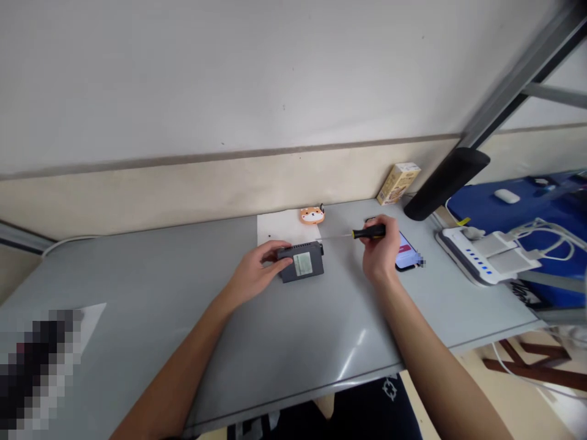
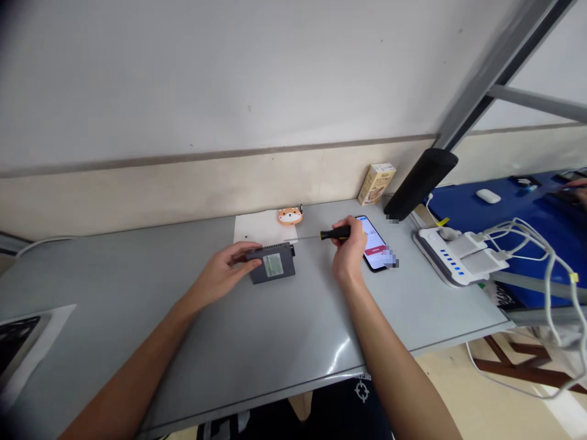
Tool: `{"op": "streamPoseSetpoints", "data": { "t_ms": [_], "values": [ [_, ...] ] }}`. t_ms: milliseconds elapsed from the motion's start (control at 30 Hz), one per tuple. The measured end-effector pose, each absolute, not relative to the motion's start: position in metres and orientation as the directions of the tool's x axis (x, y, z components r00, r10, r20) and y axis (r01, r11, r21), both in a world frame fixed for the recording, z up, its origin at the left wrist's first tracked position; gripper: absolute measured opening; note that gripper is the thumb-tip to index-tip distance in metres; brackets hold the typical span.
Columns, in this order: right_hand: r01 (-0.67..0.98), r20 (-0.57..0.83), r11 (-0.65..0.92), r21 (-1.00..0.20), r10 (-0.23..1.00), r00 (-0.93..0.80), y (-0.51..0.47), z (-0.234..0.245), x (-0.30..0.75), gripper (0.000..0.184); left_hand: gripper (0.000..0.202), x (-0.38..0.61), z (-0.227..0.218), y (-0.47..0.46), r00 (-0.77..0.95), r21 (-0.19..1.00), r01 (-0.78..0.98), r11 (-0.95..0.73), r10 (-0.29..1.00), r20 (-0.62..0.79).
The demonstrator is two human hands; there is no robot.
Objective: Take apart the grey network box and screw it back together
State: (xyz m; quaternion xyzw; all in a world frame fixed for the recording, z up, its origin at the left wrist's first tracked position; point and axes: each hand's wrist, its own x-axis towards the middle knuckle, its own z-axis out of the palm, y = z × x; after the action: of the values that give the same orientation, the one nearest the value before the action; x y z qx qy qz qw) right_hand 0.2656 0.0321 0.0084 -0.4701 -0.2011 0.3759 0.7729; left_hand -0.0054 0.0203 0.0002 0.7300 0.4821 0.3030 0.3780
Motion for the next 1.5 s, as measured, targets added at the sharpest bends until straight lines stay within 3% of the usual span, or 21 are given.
{"op": "streamPoseSetpoints", "data": {
  "t_ms": [67,167,300,400,633,1000,1500],
  "values": [
    [-0.229,0.162,0.373,-0.899,0.770,0.617,0.026,0.012,0.268,0.031,0.035,-0.005,-0.005,0.021,0.340,0.849,0.472,-0.236,0.938,0.072],
    [0.047,0.440,0.468,-0.883,0.787,0.434,0.012,0.018,0.269,0.037,0.033,-0.004,-0.010,0.021,0.327,0.819,0.517,-0.247,0.942,0.078],
    [0.278,0.481,0.425,-0.861,0.859,0.177,-0.004,0.021,0.262,0.039,0.029,-0.002,-0.014,0.023,0.337,0.756,0.568,-0.327,0.930,0.149],
    [0.355,0.466,0.415,-0.838,0.882,0.067,-0.009,0.019,0.254,0.041,0.028,-0.001,-0.017,0.025,0.358,0.728,0.574,-0.376,0.914,0.191],
    [0.277,0.464,0.442,-0.853,0.885,0.017,-0.016,0.016,0.233,0.044,0.027,0.000,-0.018,0.025,0.401,0.702,0.582,-0.411,0.896,0.191],
    [0.192,0.460,0.444,-0.875,0.887,0.046,-0.019,0.009,0.226,0.044,0.023,-0.002,0.002,0.019,0.354,0.681,0.538,-0.496,0.867,0.352],
    [0.103,0.381,0.372,-0.923,0.919,0.098,-0.014,0.008,0.226,0.042,0.022,-0.017,0.035,0.009,0.610,0.738,0.492,-0.462,0.787,0.086]
  ]
}}
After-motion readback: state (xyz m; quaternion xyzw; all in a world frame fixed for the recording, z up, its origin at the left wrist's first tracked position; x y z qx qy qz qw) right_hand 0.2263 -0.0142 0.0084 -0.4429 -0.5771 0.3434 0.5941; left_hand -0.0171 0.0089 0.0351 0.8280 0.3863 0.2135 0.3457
